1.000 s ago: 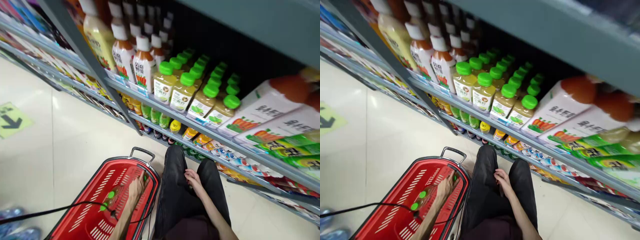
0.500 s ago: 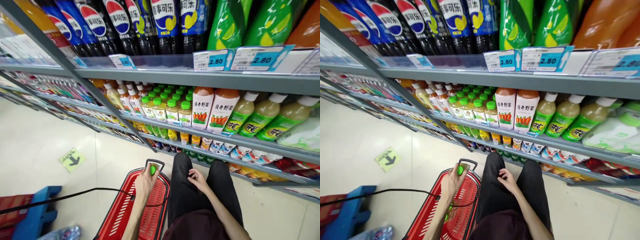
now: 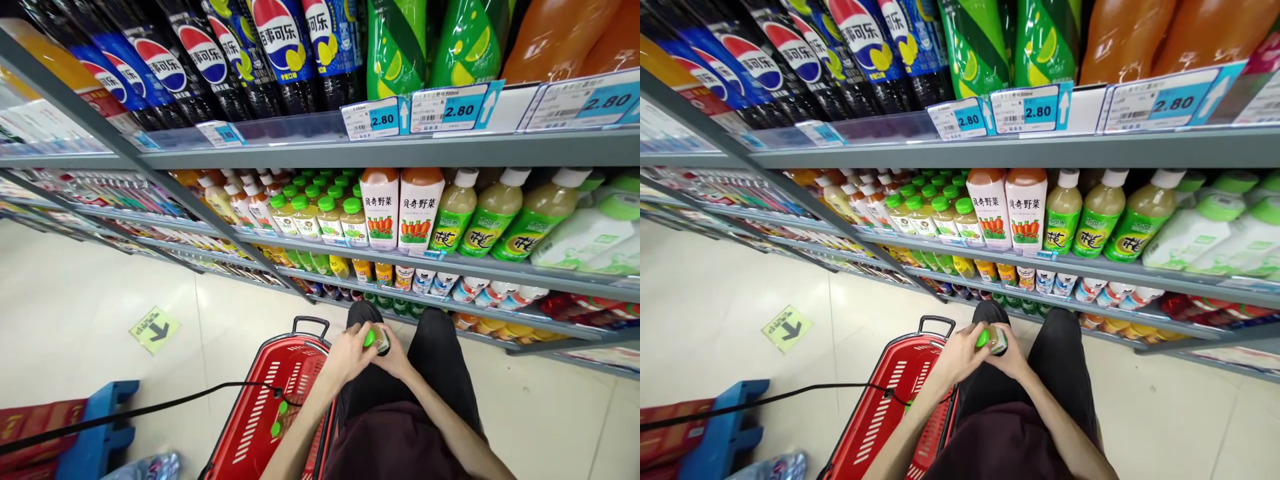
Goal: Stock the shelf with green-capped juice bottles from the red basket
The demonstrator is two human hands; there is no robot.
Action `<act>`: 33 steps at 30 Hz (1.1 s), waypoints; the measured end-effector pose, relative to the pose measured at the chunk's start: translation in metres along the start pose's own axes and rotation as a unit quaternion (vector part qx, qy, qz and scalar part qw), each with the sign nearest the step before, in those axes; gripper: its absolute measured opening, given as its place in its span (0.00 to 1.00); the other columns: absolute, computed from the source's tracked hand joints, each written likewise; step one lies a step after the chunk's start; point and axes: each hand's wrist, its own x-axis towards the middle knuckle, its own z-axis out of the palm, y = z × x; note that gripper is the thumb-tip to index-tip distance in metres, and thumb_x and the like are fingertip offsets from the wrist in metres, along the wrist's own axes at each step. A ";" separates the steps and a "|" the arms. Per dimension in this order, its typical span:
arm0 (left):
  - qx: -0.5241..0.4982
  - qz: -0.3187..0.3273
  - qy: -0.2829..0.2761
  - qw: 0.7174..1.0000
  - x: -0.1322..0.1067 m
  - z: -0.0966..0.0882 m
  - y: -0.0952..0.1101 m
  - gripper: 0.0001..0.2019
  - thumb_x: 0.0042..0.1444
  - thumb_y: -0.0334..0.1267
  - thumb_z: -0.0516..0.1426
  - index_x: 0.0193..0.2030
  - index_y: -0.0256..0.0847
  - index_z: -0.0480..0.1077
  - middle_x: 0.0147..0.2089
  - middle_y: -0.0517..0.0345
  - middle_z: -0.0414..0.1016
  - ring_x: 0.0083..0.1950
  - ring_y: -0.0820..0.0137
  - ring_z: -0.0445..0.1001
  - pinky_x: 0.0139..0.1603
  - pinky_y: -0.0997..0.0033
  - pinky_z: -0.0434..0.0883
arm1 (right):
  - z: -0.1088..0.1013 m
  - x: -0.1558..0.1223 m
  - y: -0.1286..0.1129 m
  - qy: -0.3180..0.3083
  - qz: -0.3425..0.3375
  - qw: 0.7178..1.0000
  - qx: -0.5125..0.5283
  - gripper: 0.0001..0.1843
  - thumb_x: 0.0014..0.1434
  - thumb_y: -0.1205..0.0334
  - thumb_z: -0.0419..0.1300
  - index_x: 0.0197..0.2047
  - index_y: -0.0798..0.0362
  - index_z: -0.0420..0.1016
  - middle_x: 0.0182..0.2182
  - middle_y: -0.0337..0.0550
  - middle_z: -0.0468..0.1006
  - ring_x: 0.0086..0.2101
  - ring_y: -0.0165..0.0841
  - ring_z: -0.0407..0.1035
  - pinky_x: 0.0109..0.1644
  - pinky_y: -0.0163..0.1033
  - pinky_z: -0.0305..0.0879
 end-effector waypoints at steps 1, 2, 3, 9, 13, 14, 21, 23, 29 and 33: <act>0.015 0.025 -0.012 1.000 0.002 0.001 0.004 0.15 0.66 0.42 0.55 0.57 0.42 0.68 0.47 0.50 0.77 0.47 0.58 0.80 0.46 0.65 0.73 | -0.002 0.000 0.001 0.011 -0.005 1.000 -0.009 0.33 0.43 0.60 0.76 0.54 0.47 0.76 0.50 0.45 0.81 0.49 0.45 0.76 0.58 0.49 0.70; 0.030 0.050 -0.024 0.998 0.004 0.001 0.007 0.15 0.67 0.43 0.55 0.57 0.42 0.68 0.47 0.50 0.77 0.48 0.58 0.80 0.47 0.65 0.74 | -0.003 0.000 0.004 0.016 -0.007 1.000 -0.013 0.31 0.43 0.61 0.76 0.51 0.48 0.76 0.45 0.43 0.82 0.44 0.43 0.76 0.53 0.47 0.72; 0.042 0.074 -0.034 0.996 0.006 -0.001 0.009 0.15 0.67 0.44 0.55 0.57 0.41 0.68 0.48 0.49 0.77 0.49 0.58 0.79 0.47 0.64 0.74 | -0.004 0.000 0.007 0.017 -0.005 1.000 -0.013 0.29 0.43 0.61 0.75 0.49 0.48 0.76 0.40 0.40 0.82 0.40 0.41 0.76 0.49 0.45 0.73; 0.044 0.129 0.074 0.988 0.029 -0.044 -0.006 0.17 0.70 0.47 0.54 0.58 0.39 0.68 0.51 0.48 0.76 0.54 0.58 0.75 0.55 0.60 0.74 | -0.009 0.001 0.022 0.037 0.042 0.998 0.011 0.31 0.39 0.55 0.78 0.46 0.51 0.76 0.37 0.41 0.83 0.36 0.39 0.76 0.46 0.48 0.74; 0.044 0.121 0.273 0.953 0.051 -0.104 -0.019 0.21 0.69 0.43 0.57 0.64 0.38 0.64 0.59 0.43 0.70 0.61 0.56 0.70 0.63 0.54 0.70 | -0.015 0.005 0.024 0.086 0.074 0.993 0.017 0.31 0.38 0.53 0.79 0.44 0.51 0.77 0.34 0.41 0.83 0.34 0.40 0.76 0.46 0.52 0.75; 0.049 0.117 0.303 0.944 0.057 -0.120 -0.020 0.24 0.67 0.42 0.58 0.66 0.38 0.62 0.62 0.42 0.68 0.64 0.55 0.68 0.65 0.53 0.69 | -0.017 0.006 0.024 0.093 0.077 0.992 0.019 0.30 0.39 0.53 0.79 0.44 0.51 0.77 0.34 0.41 0.83 0.34 0.41 0.76 0.46 0.52 0.75; 0.131 0.149 0.308 0.930 0.114 -0.203 -0.019 0.43 0.57 0.38 0.67 0.74 0.32 0.52 0.75 0.34 0.54 0.77 0.49 0.51 0.77 0.47 0.54 | -0.022 0.009 0.029 0.124 0.100 0.987 0.037 0.27 0.39 0.51 0.79 0.39 0.55 0.78 0.32 0.46 0.84 0.32 0.41 0.77 0.42 0.49 0.76; 0.148 0.165 0.276 0.935 0.137 -0.214 -0.021 0.47 0.52 0.38 0.71 0.73 0.30 0.53 0.76 0.32 0.53 0.78 0.47 0.50 0.78 0.46 0.51 | -0.022 0.010 0.033 0.122 0.106 0.986 0.040 0.27 0.38 0.51 0.80 0.37 0.55 0.78 0.30 0.45 0.83 0.31 0.40 0.76 0.39 0.48 0.75; 0.155 0.179 0.227 0.945 0.179 -0.219 -0.026 0.50 0.42 0.33 0.75 0.71 0.30 0.58 0.75 0.29 0.55 0.76 0.47 0.56 0.76 0.50 0.56 | -0.023 0.009 0.045 0.132 0.123 0.983 0.027 0.25 0.37 0.51 0.80 0.35 0.54 0.78 0.29 0.44 0.83 0.29 0.40 0.76 0.36 0.46 0.75; 0.155 0.160 0.255 0.941 0.180 -0.212 -0.023 0.42 0.44 0.24 0.70 0.68 0.28 0.62 0.75 0.30 0.55 0.76 0.48 0.57 0.75 0.53 0.61 | -0.019 0.010 0.050 0.125 0.136 0.983 0.007 0.24 0.38 0.52 0.80 0.35 0.53 0.78 0.28 0.44 0.83 0.29 0.41 0.77 0.36 0.46 0.75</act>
